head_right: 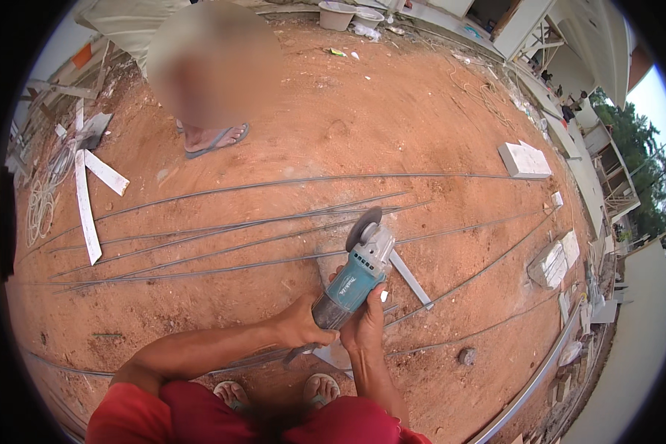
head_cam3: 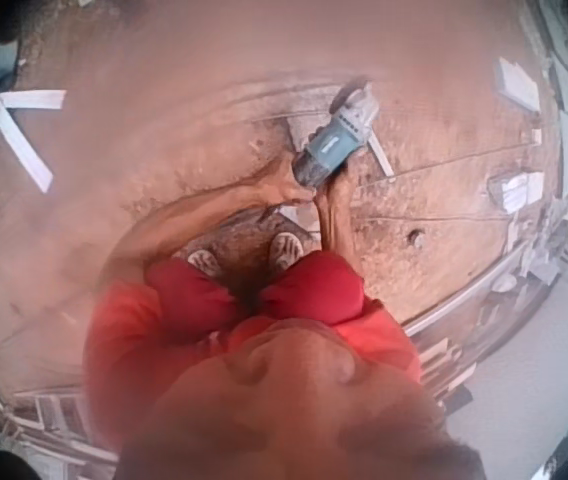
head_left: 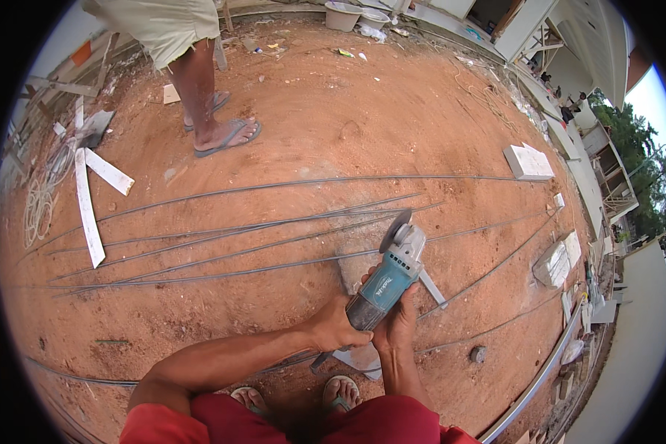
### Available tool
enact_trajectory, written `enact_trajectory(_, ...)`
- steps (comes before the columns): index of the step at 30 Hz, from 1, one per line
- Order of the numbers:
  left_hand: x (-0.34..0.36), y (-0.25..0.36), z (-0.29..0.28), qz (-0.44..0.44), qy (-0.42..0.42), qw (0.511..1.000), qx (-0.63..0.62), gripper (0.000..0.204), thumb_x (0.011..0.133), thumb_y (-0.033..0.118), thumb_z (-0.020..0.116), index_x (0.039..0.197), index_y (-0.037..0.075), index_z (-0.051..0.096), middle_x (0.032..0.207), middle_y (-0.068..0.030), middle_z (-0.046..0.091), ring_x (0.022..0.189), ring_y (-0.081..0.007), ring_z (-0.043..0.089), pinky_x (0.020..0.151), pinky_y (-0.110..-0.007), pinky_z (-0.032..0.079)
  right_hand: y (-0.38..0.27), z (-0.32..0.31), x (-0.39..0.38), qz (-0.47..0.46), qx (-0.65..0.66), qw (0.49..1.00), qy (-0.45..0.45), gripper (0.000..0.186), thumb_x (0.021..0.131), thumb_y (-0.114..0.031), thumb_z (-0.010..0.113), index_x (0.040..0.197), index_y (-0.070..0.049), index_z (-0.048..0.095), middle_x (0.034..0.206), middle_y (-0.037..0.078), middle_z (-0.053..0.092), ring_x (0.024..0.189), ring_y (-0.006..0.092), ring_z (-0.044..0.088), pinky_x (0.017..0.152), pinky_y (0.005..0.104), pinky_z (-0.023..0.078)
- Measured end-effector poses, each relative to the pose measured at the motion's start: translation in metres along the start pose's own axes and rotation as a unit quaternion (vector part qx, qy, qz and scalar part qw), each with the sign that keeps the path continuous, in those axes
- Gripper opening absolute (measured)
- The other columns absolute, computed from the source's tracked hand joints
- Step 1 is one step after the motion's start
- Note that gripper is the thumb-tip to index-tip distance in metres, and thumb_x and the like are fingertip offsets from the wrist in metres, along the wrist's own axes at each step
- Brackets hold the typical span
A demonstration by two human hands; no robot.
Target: The person uses an angle grinder to cut several long metal rods laid out on a dirt floor. They measure the rods with a tape measure, mark them, and cut them into shorter pieces, which are then gathered and moved aside.
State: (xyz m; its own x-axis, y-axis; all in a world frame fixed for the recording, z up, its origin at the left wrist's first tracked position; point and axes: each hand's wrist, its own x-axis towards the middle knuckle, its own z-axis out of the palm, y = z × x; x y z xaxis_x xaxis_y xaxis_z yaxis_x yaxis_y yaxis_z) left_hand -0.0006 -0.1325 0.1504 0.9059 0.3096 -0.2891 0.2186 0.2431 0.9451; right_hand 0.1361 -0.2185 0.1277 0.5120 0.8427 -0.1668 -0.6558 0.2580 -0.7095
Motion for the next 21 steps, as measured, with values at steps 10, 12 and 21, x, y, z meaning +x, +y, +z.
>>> enact_trajectory(10, 0.030, -0.048, 0.050, 0.113, 0.045, 0.991, 0.050, 0.058, 0.070, 0.026, 0.084, 0.116, -0.004, 0.065, 0.096, -0.0254, 0.073, 0.090, -0.0310, 0.074, 0.082, -0.040, 0.058, -0.019, -0.046, -0.019, -0.016, 0.018, 0.996, 0.090, 0.074, 0.102, -0.065, 0.047, 0.139, -0.001, 0.054, 0.116, 0.022, 0.068, 0.100, 0.0344, 0.070, 0.086, 0.0463, 0.060)
enact_trajectory(12, 0.045, -0.050, 0.066, 0.096, 0.071, 0.991, 0.059, 0.065, 0.068, 0.025, 0.084, 0.119, -0.007, 0.061, 0.100, -0.0295, 0.072, 0.095, -0.0391, 0.074, 0.085, -0.043, 0.059, -0.035, -0.047, -0.023, -0.005, 0.015, 0.994, 0.108, 0.070, 0.103, -0.062, 0.048, 0.138, -0.002, 0.053, 0.119, 0.021, 0.067, 0.106, 0.0336, 0.067, 0.093, 0.0487, 0.056)
enact_trajectory(21, 0.067, -0.022, 0.100, 0.087, 0.156, 0.983, 0.043, 0.065, 0.066, 0.018, 0.085, 0.114, -0.012, 0.053, 0.097, -0.0308, 0.070, 0.093, -0.0444, 0.073, 0.080, -0.049, 0.059, -0.095, -0.019, -0.003, 0.059, -0.467, 0.872, 0.134, 0.035, 0.101, -0.034, 0.069, 0.116, -0.004, 0.058, 0.097, 0.007, 0.067, 0.082, 0.0180, 0.067, 0.074, 0.0334, 0.057)
